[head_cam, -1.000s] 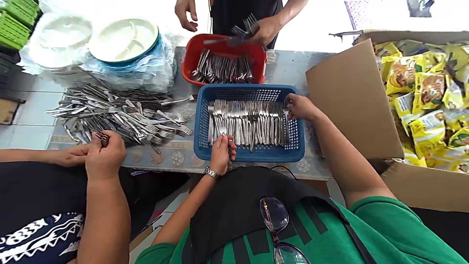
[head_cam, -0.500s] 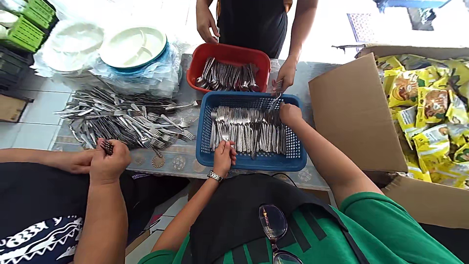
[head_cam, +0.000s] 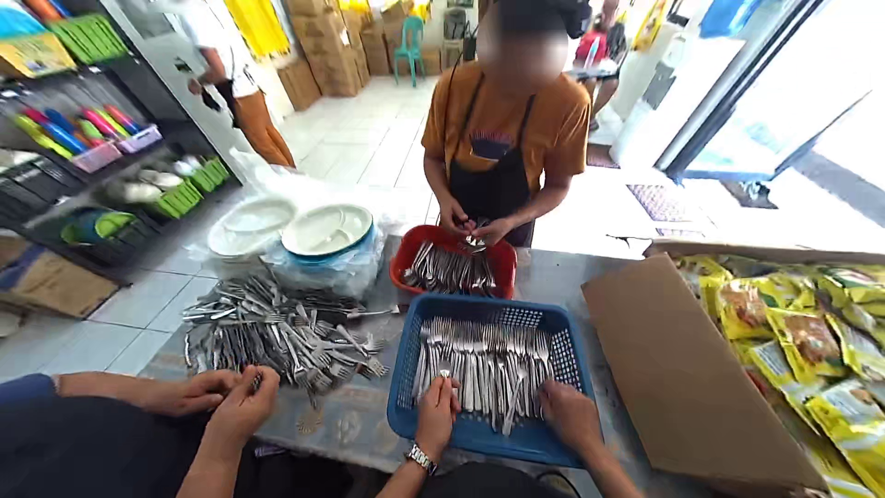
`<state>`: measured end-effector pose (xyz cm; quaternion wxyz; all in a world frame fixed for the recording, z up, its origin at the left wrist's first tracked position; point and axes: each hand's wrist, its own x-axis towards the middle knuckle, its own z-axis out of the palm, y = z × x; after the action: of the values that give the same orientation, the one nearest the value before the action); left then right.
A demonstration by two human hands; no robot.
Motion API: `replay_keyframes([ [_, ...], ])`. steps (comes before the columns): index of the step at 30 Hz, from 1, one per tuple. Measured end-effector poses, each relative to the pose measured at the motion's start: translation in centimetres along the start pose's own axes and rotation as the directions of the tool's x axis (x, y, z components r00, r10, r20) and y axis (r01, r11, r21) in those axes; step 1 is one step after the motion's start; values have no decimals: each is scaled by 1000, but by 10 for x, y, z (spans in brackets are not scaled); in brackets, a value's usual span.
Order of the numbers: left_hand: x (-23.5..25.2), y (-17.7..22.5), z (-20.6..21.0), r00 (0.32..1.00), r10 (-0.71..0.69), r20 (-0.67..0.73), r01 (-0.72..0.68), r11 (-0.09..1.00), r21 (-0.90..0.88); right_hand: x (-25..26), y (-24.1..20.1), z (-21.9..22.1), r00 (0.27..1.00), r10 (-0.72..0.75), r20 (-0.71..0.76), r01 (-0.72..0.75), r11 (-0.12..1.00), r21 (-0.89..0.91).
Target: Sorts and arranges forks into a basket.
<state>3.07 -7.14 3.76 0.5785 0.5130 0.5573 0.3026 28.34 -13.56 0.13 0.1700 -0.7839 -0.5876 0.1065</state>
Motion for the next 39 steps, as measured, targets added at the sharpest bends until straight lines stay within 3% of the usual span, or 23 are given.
replay_keyframes([
  [2,2,2,-5,969,243,-44,-231,953,194,-13,-10,-1,998,-42,-35,45,994,97],
  [5,2,-5,-11,825,565,-9,-501,738,452,-36,-25,-1,969,-166,-181,192,972,134],
  [6,1,-13,-11,797,602,43,-534,670,515,-44,-25,7,952,-220,-215,250,960,125],
  [8,-2,-34,-9,805,556,205,-547,563,619,-54,-18,30,906,-338,-256,357,934,31],
  [10,2,-61,-1,709,639,299,-611,345,713,-53,-13,47,839,-412,-354,400,910,-109],
  [11,4,-65,1,671,674,309,-624,288,726,-52,-14,48,842,-405,-356,389,914,-119],
  [14,0,-60,0,727,612,312,-601,347,720,-54,-18,41,897,-350,-270,345,936,-65],
  [20,-1,-63,-1,731,607,312,-599,351,720,-56,-22,30,965,-260,-24,259,966,-10],
  [22,-1,-53,-1,785,525,328,-565,389,728,-48,-26,17,974,-164,155,159,986,43],
  [24,-8,-35,-4,864,355,356,-493,454,743,-33,-32,-5,895,1,446,-54,993,107],
  [26,-15,-24,-6,887,267,376,-461,483,744,-20,-29,-14,824,58,564,-194,964,184],
  [30,-9,-43,-4,834,439,334,-524,441,729,9,-14,-10,857,103,505,-241,946,217],
  [34,-6,-50,-3,817,473,329,-540,430,723,47,-5,4,920,173,353,-244,955,169],
  [39,-3,-52,-2,783,539,311,-563,400,724,90,-5,16,911,232,340,-269,961,64],
])
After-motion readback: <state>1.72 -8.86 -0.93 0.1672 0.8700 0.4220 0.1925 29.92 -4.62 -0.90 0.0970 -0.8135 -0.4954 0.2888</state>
